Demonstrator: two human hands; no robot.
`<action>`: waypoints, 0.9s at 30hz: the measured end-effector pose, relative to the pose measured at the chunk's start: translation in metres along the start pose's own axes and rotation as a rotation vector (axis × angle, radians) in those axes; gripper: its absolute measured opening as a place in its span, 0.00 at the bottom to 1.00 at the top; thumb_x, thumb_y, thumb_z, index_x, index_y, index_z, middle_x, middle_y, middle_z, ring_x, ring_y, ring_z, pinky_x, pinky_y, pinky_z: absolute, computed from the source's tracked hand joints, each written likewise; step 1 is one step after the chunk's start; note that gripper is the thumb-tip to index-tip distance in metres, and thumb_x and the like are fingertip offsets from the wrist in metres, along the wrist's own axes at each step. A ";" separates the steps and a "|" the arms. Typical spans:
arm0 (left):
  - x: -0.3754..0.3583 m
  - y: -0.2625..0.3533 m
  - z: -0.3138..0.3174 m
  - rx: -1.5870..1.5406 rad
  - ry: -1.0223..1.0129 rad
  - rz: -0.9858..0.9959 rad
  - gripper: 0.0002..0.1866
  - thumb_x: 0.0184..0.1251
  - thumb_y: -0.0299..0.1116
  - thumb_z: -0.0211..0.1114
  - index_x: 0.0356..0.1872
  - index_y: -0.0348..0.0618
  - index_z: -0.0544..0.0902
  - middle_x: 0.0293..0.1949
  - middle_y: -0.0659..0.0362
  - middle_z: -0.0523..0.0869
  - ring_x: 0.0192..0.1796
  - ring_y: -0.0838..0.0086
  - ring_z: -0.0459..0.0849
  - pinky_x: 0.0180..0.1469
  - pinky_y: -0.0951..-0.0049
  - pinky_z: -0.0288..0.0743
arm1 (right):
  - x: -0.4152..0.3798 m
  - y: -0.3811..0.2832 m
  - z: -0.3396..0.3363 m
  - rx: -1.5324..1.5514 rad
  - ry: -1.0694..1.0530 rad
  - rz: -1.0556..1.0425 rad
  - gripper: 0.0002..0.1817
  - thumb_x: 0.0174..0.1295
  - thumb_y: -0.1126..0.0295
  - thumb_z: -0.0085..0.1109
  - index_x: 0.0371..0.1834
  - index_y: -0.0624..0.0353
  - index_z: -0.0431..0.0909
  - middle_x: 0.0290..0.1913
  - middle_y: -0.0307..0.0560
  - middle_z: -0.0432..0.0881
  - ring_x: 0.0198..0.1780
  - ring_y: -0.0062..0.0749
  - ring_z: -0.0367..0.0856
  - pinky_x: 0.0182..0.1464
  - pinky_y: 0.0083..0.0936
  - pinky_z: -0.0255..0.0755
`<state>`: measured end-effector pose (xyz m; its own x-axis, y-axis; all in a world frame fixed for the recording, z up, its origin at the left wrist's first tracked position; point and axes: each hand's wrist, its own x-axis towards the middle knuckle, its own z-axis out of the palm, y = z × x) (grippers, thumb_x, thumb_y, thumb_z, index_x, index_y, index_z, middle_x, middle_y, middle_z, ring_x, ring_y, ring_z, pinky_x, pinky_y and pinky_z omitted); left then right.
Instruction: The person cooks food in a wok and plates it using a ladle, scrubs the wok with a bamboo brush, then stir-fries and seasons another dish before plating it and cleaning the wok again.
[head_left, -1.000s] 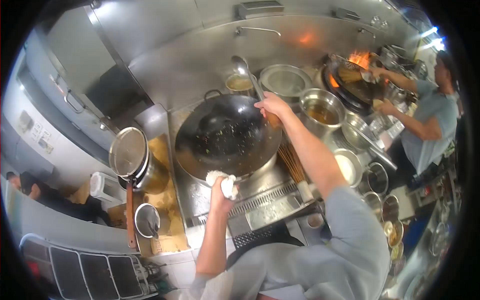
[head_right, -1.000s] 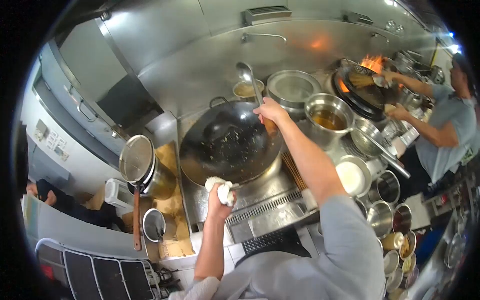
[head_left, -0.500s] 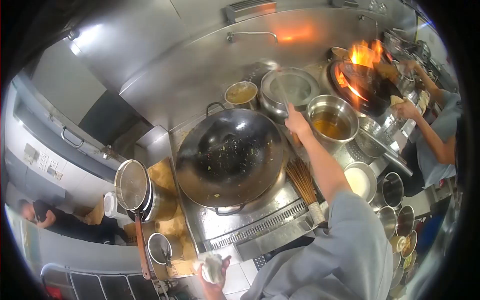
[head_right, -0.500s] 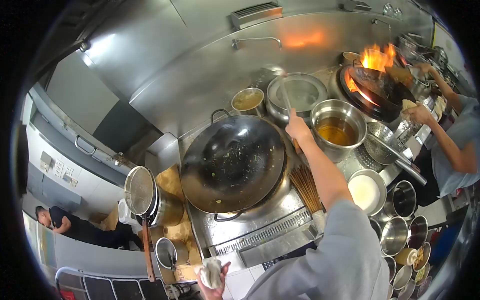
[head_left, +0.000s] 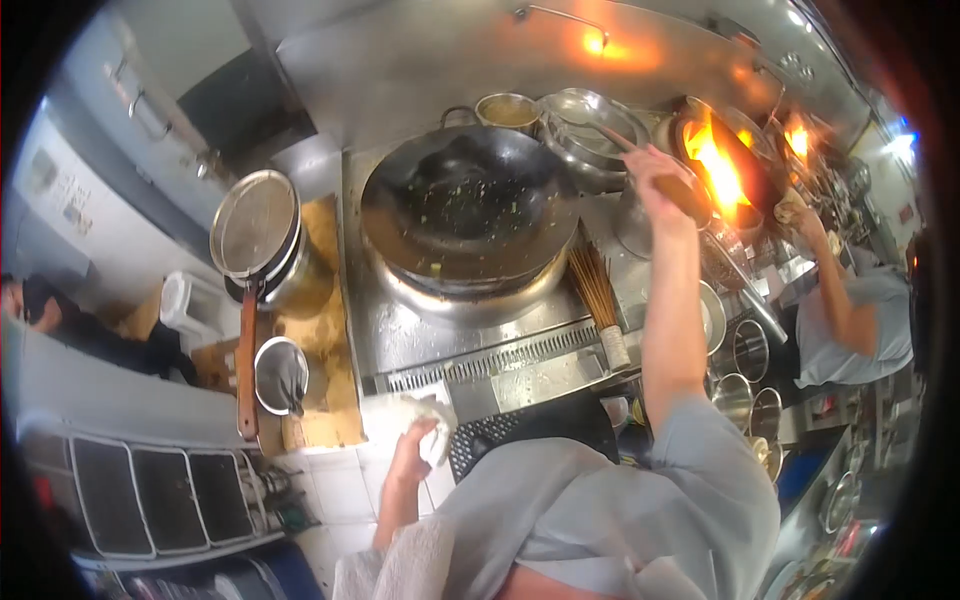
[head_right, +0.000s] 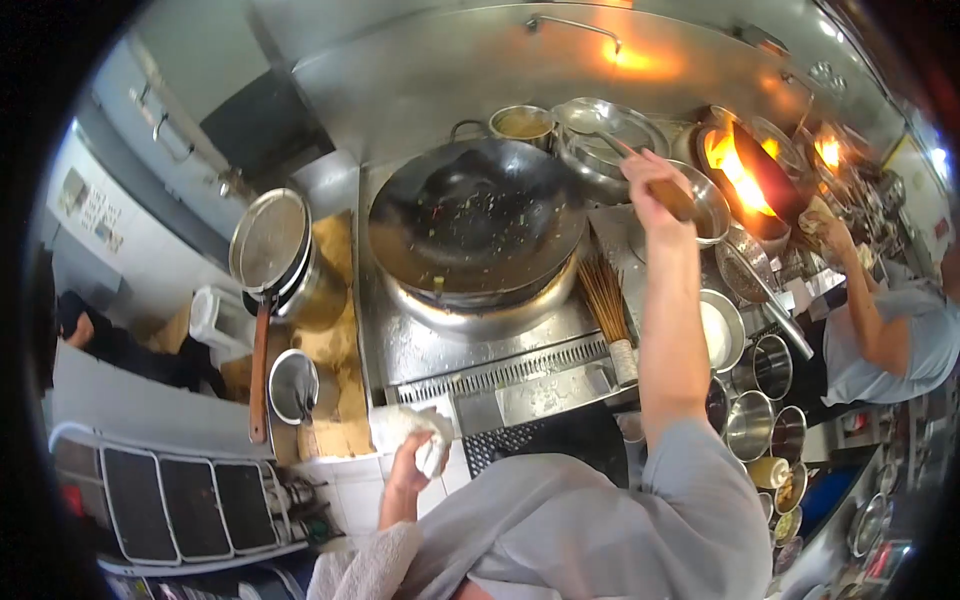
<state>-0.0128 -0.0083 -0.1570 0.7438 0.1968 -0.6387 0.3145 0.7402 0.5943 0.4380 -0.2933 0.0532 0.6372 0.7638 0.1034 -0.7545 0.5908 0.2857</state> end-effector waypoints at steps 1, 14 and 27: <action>0.005 0.001 -0.007 0.046 -0.080 0.005 0.22 0.64 0.37 0.58 0.59 0.44 0.74 0.38 0.57 0.84 0.30 0.71 0.83 0.26 0.72 0.76 | -0.019 0.018 0.006 -0.020 0.051 -0.035 0.10 0.69 0.78 0.44 0.49 0.73 0.59 0.29 0.42 0.64 0.21 0.23 0.68 0.21 0.17 0.73; 0.049 0.096 0.187 0.993 0.024 1.170 0.34 0.50 0.27 0.70 0.60 0.35 0.67 0.53 0.43 0.76 0.57 0.50 0.76 0.60 0.60 0.70 | -0.151 0.106 -0.012 -1.365 0.416 -0.230 0.29 0.65 0.76 0.50 0.71 0.66 0.57 0.26 0.34 0.65 0.17 0.10 0.60 0.15 0.10 0.55; 0.063 0.076 0.241 1.119 0.131 1.067 0.31 0.48 0.28 0.70 0.56 0.34 0.70 0.50 0.43 0.76 0.53 0.44 0.76 0.55 0.52 0.72 | 0.087 -0.161 -0.073 -0.442 0.165 -0.285 0.04 0.62 0.81 0.50 0.31 0.67 0.66 0.21 0.43 0.72 0.20 0.26 0.72 0.24 0.17 0.74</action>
<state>0.1997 -0.0947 -0.0345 0.8658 0.3987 0.3023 -0.0001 -0.6041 0.7969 0.6030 -0.3032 -0.0531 0.8196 0.5673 -0.0803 -0.5726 0.8060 -0.1499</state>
